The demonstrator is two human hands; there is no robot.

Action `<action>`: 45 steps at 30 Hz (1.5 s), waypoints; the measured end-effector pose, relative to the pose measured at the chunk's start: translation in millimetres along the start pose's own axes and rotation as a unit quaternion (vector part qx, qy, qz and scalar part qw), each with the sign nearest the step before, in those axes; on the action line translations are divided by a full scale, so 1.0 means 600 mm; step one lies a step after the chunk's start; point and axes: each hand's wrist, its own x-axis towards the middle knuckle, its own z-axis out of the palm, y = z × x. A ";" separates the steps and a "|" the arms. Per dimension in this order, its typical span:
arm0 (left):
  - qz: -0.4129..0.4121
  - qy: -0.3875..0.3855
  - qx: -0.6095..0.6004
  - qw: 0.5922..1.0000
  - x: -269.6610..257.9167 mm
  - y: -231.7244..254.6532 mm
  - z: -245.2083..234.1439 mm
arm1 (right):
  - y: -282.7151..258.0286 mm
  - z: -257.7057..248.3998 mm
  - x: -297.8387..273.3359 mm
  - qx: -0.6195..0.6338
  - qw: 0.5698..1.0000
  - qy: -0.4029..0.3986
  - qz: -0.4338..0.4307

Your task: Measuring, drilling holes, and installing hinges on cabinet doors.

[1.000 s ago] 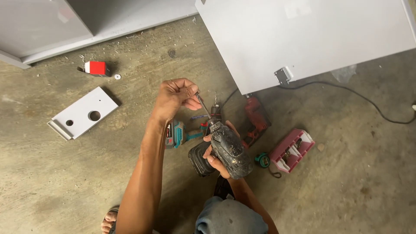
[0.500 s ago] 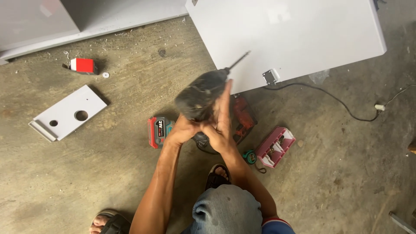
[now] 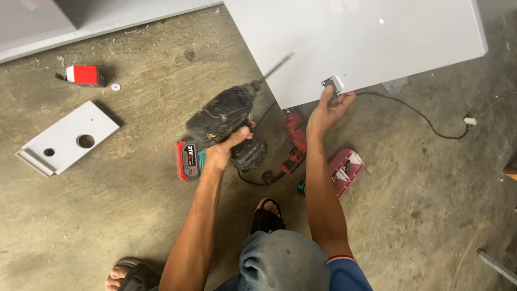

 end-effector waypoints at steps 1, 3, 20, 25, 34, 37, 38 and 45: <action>0.001 0.005 0.000 1.000 -0.003 0.000 0.005 | 0.000 0.008 -0.002 0.001 1.000 -0.005 0.003; 0.013 -0.010 0.076 0.997 -0.007 -0.002 0.022 | -0.004 0.017 -0.002 0.025 0.999 0.024 -0.025; -0.047 -0.038 0.083 0.995 -0.011 -0.041 0.052 | 0.033 -0.034 0.014 -0.210 0.946 -0.005 -0.248; -0.034 -0.024 0.109 0.993 -0.005 -0.037 0.049 | 0.045 -0.050 0.027 -0.216 0.948 -0.041 -0.231; -0.045 -0.020 0.110 0.993 -0.006 -0.025 0.050 | 0.065 -0.056 0.039 -0.225 0.948 -0.018 -0.224; -0.036 -0.018 0.095 0.995 -0.008 -0.027 0.051 | 0.067 -0.055 0.041 -0.206 0.953 -0.018 -0.221; -0.037 -0.016 0.098 0.994 -0.008 -0.027 0.051 | 0.068 -0.054 0.042 -0.204 0.954 -0.015 -0.220; -0.045 -0.015 0.091 0.995 -0.005 -0.050 0.049 | 0.083 -0.059 0.049 -0.211 0.957 -0.006 -0.198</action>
